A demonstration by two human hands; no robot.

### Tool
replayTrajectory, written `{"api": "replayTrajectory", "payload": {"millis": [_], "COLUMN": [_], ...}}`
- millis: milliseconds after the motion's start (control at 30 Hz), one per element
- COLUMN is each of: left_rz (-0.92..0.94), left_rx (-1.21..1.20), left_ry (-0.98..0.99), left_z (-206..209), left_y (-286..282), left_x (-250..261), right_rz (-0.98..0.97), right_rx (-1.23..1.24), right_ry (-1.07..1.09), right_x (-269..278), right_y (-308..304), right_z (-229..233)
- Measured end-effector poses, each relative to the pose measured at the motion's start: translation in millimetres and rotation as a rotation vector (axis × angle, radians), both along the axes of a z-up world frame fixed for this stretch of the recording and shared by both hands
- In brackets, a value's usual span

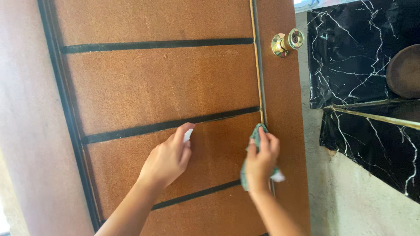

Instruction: The person cleans a wooden door with horizontal black stripes by spraying a liquid and wiping the surface with a cloth.

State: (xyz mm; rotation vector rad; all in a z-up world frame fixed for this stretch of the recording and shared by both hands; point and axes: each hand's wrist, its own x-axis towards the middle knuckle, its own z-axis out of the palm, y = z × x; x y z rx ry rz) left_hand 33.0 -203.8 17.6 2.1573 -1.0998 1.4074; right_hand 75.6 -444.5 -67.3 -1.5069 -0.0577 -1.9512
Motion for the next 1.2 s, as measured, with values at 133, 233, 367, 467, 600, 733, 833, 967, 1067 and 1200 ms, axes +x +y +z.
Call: {"api": "replayTrajectory", "payload": {"millis": [133,233,367,467,600,733,833,967,1067,1200], "left_rz": [-0.195,-0.248,-0.308,-0.326,-0.312,-0.321,-0.308,-0.298,-0.294,-0.315], "left_rx": [-0.143,-0.217,-0.207,-0.203,-0.209,-0.217,-0.223,-0.217,-0.229,-0.218], "left_ry": [0.274,0.498,0.545,0.547,0.525,0.512,0.500,0.464,0.473,0.443], "left_z": [6.0,9.5,11.9,11.2,10.4,9.8,9.0,7.4,5.8,5.6], "left_y": [11.9,15.1,17.8,18.3,17.0,18.6,16.8,16.6,16.6,17.7], "left_x": [5.6,0.7,-3.3,-4.5,-5.3,-4.6,-4.0,-5.9,-7.3,-6.5], "right_rz": [-0.005,0.050,-0.152,-0.229,-0.244,-0.172,-0.111,-0.245,-0.264,-0.324], "right_rx": [-0.206,-0.617,-0.918,-0.585,-0.115,-0.226,-0.644,-0.742,-0.340,0.013], "right_ry": [-0.019,-0.093,-0.035,0.186,0.009,0.082,0.059,0.049,0.115,0.105], "right_x": [-5.5,-25.5,-25.7,-12.3,1.8,5.1,-7.2,3.2,18.9,17.8], "right_y": [82.3,98.4,47.1,5.1,16.8,81.5,86.6,45.0,12.3,-1.2], "right_z": [7.2,-10.8,-18.3,-13.2,-16.0,-34.9,-63.5,-82.1,-83.4,-79.9]}}
